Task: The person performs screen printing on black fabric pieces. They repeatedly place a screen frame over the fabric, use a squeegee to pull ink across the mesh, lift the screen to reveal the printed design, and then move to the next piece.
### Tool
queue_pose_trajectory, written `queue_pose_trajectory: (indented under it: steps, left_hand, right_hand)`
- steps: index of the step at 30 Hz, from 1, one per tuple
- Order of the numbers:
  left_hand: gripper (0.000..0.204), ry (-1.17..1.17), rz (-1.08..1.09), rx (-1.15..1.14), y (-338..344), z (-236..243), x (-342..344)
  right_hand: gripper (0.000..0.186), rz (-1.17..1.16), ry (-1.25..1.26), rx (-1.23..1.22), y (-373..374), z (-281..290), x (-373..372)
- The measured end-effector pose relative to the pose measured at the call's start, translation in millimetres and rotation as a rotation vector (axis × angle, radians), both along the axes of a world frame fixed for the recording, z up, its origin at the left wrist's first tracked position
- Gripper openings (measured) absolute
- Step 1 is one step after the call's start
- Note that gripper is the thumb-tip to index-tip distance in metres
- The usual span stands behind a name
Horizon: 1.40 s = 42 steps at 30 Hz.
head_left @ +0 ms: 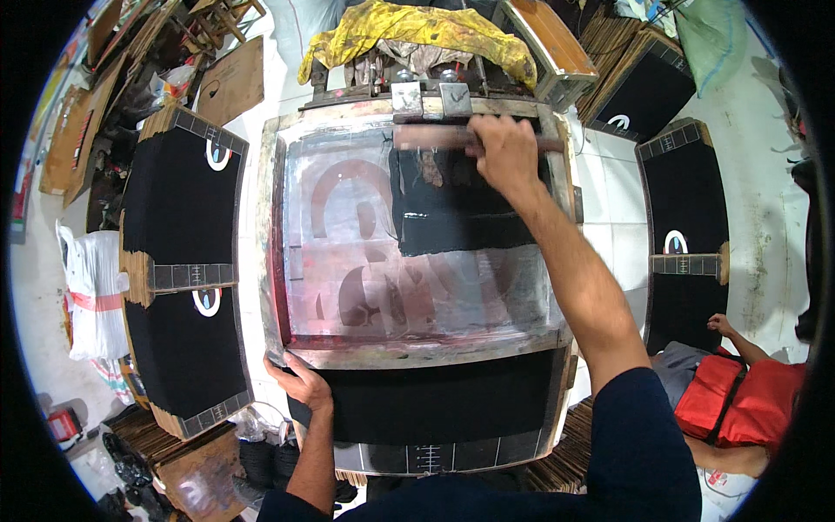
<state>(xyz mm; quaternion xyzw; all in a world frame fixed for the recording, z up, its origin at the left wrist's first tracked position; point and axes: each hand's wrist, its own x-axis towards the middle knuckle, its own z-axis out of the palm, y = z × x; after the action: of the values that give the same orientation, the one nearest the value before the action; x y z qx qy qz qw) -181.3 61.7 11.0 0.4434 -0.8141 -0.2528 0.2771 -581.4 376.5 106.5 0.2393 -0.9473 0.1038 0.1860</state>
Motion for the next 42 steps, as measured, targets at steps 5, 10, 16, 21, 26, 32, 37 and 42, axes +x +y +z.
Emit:
queue_pose_trajectory:
  steps: [5, 10, 16, 21, 26, 32, 37, 42]
  left_hand:
    - [0.06, -0.016, -0.009, 0.015, -4, -2, 2]
    - [0.06, -0.029, 0.009, 0.016, -3, -4, 0]
    - [0.079, 0.056, -0.135, 0.192, -12, 3, 8]
    - [0.14, 0.03, -0.454, 0.185, -23, 20, 18]
    - [0.144, 0.06, -0.456, 0.168, -19, 30, 15]
    - [0.136, 0.257, -0.453, 0.27, -15, 37, 16]
    - [0.137, 0.233, -0.435, 0.29, -13, 39, 15]
    - [0.135, 0.243, -0.397, 0.351, -11, 43, 14]
  right_hand:
    - [0.035, -0.014, -0.102, 0.101, -1, -4, -5]
    - [0.036, -0.037, -0.173, 0.092, 11, 6, 97]
    - [0.028, -0.008, -0.094, 0.021, 18, -6, 167]
    - [0.024, -0.001, -0.046, 0.002, 18, -7, 169]
    - [0.023, 0.041, -0.043, -0.094, 22, 10, 159]
    - [0.034, 0.037, -0.223, -0.039, 25, 32, 119]
    - [0.035, 0.075, -0.316, -0.007, 31, 38, 123]
    - [0.037, 0.104, -0.348, 0.012, 34, 27, 103]
